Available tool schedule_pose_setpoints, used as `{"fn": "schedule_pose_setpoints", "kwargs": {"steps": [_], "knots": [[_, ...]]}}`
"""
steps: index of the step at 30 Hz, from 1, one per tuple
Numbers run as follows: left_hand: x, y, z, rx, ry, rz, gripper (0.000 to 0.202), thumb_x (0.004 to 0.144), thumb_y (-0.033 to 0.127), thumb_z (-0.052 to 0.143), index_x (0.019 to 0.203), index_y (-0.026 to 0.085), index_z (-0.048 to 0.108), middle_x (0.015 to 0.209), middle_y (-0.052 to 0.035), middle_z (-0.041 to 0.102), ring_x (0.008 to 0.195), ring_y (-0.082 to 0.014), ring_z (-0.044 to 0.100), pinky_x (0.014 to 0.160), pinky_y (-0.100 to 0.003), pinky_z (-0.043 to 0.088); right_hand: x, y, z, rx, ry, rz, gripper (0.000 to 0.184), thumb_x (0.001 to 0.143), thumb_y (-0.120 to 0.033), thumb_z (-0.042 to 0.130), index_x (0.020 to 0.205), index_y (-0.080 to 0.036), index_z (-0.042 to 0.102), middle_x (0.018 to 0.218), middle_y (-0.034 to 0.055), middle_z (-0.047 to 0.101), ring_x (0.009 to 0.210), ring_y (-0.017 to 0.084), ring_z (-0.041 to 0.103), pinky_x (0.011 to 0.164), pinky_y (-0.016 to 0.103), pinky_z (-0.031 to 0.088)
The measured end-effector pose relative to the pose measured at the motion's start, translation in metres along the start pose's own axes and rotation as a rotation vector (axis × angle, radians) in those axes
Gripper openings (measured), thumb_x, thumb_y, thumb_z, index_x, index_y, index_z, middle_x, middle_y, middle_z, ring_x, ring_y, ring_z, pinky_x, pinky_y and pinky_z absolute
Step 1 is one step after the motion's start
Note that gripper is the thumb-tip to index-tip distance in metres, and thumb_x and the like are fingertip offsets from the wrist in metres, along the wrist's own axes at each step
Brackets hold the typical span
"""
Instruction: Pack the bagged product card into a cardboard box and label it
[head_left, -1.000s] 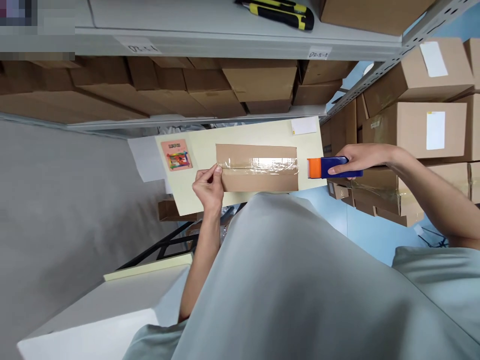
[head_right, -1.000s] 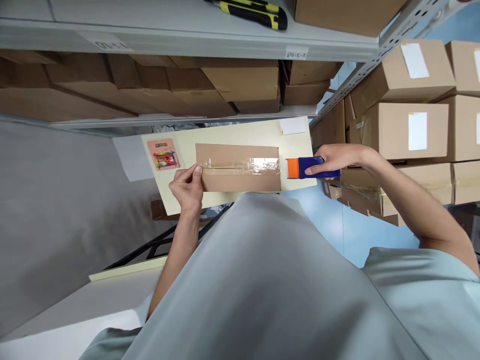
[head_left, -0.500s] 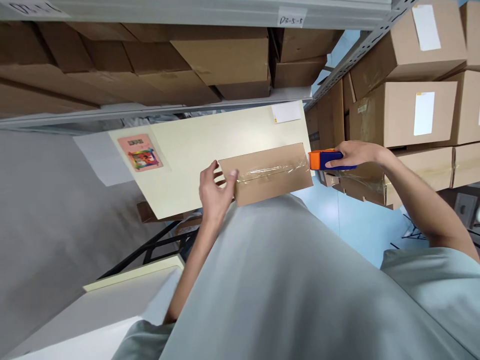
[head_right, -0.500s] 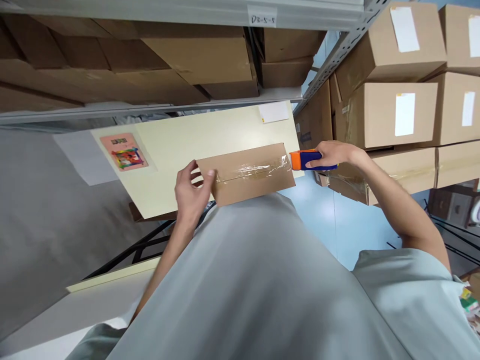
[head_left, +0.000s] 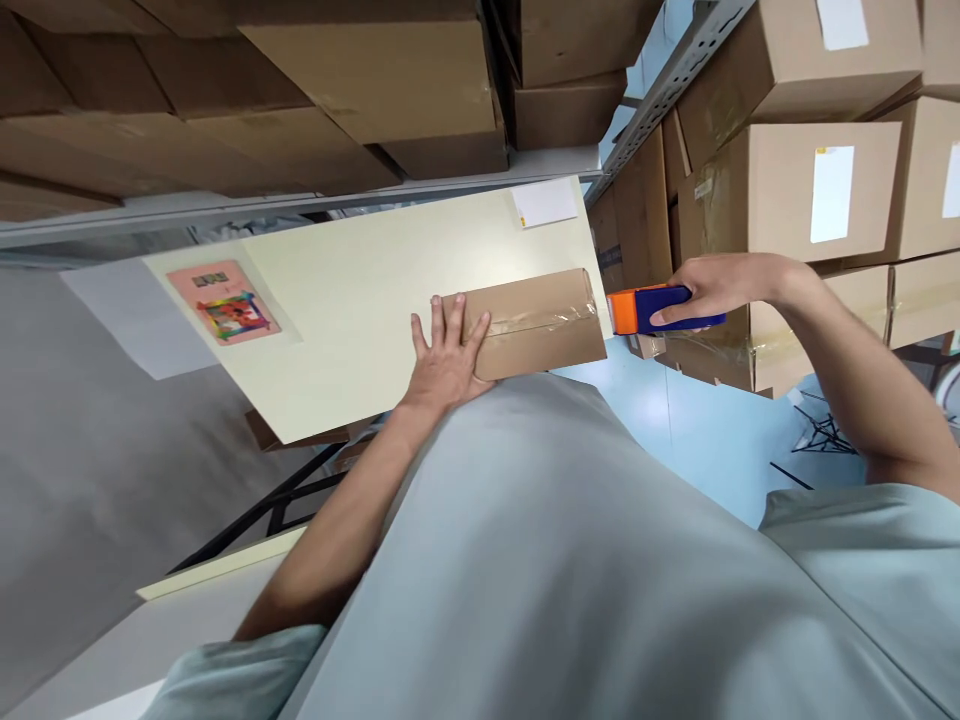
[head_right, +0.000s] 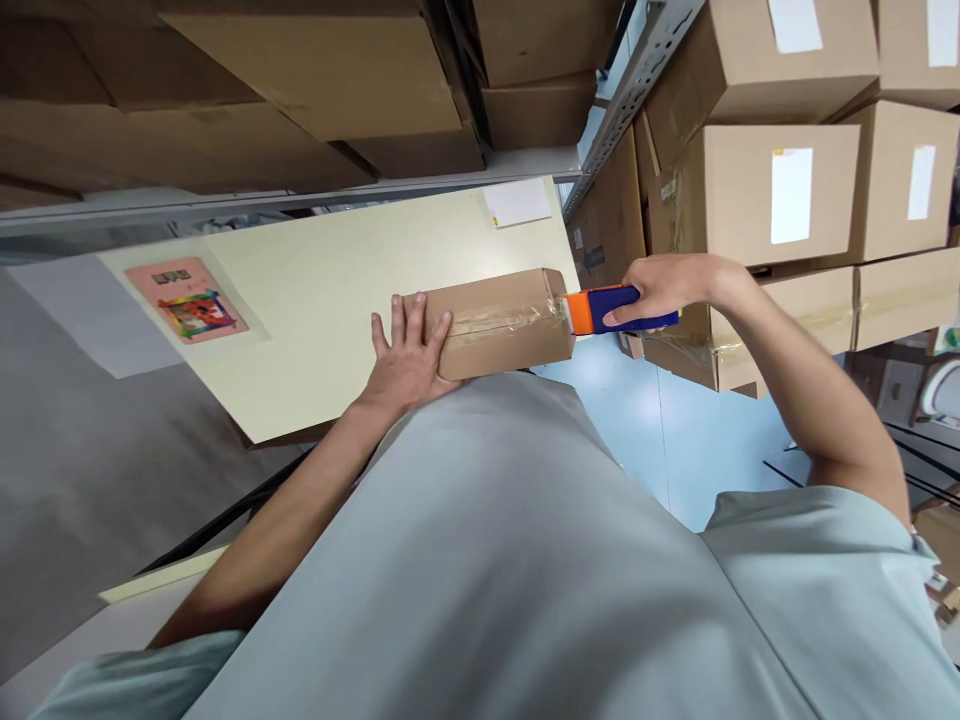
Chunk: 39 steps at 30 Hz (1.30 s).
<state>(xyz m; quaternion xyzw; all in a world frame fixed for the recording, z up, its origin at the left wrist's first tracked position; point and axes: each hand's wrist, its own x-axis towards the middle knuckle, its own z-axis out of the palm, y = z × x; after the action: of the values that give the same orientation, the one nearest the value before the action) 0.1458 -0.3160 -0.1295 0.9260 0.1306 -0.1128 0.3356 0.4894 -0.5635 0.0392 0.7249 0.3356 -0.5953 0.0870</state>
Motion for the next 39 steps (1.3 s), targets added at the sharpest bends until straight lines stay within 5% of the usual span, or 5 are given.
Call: {"fn": "schedule_pose_setpoints", "kwargs": {"steps": [7,20,26,30,39], "knots": [[0.019,-0.007,0.005,-0.067,-0.021,0.108,0.121,0.065,0.074,0.09,0.16,0.01,0.049,0.184,-0.0277,0.004,0.17,-0.0557,0.0,0.132,-0.077,-0.003,-0.002,-0.005,-0.009,-0.077,-0.031,0.083,0.057,0.101,-0.06,0.071,0.067,-0.015,0.066,0.059,0.0017,0.058,0.056,0.01,0.047,0.063,0.034,0.028],[-0.01,-0.063,-0.056,0.183,-0.031,0.115,0.12,0.064,0.062,0.098,0.167,0.027,0.047,0.183,-0.0227,0.015,0.168,-0.0564,0.012,0.131,-0.076,0.014,0.035,-0.03,0.0,-0.057,-0.02,-0.211,0.071,0.09,-0.088,0.061,0.073,-0.02,0.07,0.071,0.0038,0.07,0.062,0.016,0.063,0.062,0.031,0.046],[-0.01,-0.088,-0.052,0.099,0.012,0.131,0.121,0.064,0.071,0.095,0.165,0.024,0.049,0.183,-0.0212,0.016,0.168,-0.0561,0.013,0.133,-0.072,0.02,0.061,0.009,-0.011,-0.057,0.287,-0.148,0.075,0.081,-0.095,0.067,0.076,-0.02,0.071,0.082,0.0045,0.074,0.077,0.02,0.071,0.068,0.033,0.052],[-0.009,-0.092,-0.052,0.04,0.013,0.114,0.12,0.065,0.075,0.092,0.165,0.025,0.049,0.183,-0.0183,0.015,0.169,-0.055,0.01,0.135,-0.071,0.018,0.079,0.02,-0.015,-0.136,0.272,-0.111,0.079,0.08,-0.098,0.064,0.075,-0.019,0.071,0.086,0.005,0.076,0.077,0.019,0.072,0.069,0.032,0.052],[0.003,-0.078,-0.044,0.121,-0.059,0.154,0.125,0.066,0.059,0.098,0.172,0.028,0.04,0.186,-0.0182,0.003,0.168,-0.0568,0.003,0.131,-0.077,0.013,0.103,-0.048,0.021,-0.37,0.29,0.178,0.06,0.086,-0.073,0.082,0.099,-0.015,0.081,0.097,0.0153,0.081,0.102,0.036,0.078,0.085,0.04,0.058]]}}
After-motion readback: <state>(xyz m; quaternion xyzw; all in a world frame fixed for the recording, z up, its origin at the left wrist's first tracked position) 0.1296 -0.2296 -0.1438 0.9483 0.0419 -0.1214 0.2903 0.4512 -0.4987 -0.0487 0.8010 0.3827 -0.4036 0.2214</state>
